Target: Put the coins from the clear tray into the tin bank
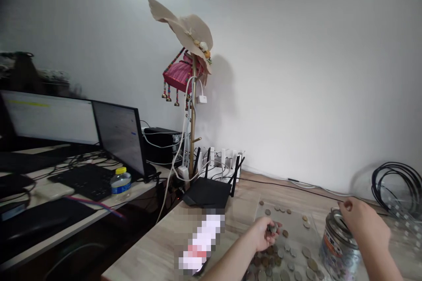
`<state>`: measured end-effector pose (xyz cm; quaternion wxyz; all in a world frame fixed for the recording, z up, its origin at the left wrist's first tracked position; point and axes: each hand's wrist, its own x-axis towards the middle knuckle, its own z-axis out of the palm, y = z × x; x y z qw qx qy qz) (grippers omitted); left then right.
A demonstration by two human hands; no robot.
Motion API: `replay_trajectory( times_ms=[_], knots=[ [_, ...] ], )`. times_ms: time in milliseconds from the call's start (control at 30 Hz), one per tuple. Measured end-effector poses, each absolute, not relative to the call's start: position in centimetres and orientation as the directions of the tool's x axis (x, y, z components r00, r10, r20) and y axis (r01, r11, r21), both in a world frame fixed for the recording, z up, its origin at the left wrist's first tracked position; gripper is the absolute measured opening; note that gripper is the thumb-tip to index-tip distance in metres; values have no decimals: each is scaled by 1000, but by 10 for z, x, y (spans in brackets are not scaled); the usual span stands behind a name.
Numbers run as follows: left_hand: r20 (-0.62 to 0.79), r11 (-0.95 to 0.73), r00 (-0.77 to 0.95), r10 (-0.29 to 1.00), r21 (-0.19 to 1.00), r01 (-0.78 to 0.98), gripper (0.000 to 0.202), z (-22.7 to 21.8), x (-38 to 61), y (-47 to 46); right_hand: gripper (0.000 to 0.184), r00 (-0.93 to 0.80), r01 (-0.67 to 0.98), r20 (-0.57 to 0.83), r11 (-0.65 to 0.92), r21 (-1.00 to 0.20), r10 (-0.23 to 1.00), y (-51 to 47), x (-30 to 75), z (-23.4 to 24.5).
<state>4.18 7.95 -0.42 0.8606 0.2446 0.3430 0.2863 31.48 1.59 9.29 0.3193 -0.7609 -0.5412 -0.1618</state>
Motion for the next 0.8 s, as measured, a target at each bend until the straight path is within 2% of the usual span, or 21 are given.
replay_trajectory(
  times_ms=[67, 167, 233, 333, 400, 533, 633, 667, 733, 800],
  knots=[
    [-436, 706, 620, 652, 647, -288, 13, -5, 43, 78, 36, 340, 928, 586, -161, -337, 735, 14, 276, 93],
    [-375, 666, 701, 607, 721, -191, 9, -3, 44, 75, 33, 76, 890, 557, 195, -412, 827, 21, 220, 69],
    [-327, 627, 764, 556, 769, -128, 5, -1, 43, 73, 33, -105, 799, 477, 359, -482, 873, 29, 198, 47],
    [-292, 580, 826, 482, 813, -51, 6, 1, 42, 71, 35, -301, 644, 326, 444, -623, 896, 39, 194, 26],
    [-270, 538, 829, 489, 842, -43, 10, 0, 43, 71, 36, -372, 555, 266, 443, -704, 889, 42, 200, 21],
    [-233, 453, 789, 569, 889, -64, 16, -4, 46, 70, 34, -345, 523, 252, 408, -749, 904, 43, 206, 22],
    [-288, 497, 806, 518, 868, -9, 21, -4, 47, 69, 31, -314, 587, 243, 389, -710, 918, 37, 204, 28],
    [-313, 530, 812, 492, 848, 6, 23, -3, 47, 69, 30, -263, 639, 273, 379, -669, 925, 33, 206, 33],
    [-373, 604, 802, 467, 797, 20, 26, -1, 47, 70, 31, -44, 795, 417, 285, -536, 908, 21, 219, 48],
    [-419, 663, 782, 460, 748, 11, 20, 1, 48, 71, 33, 205, 919, 603, 61, -390, 771, 7, 244, 64]
  ],
)
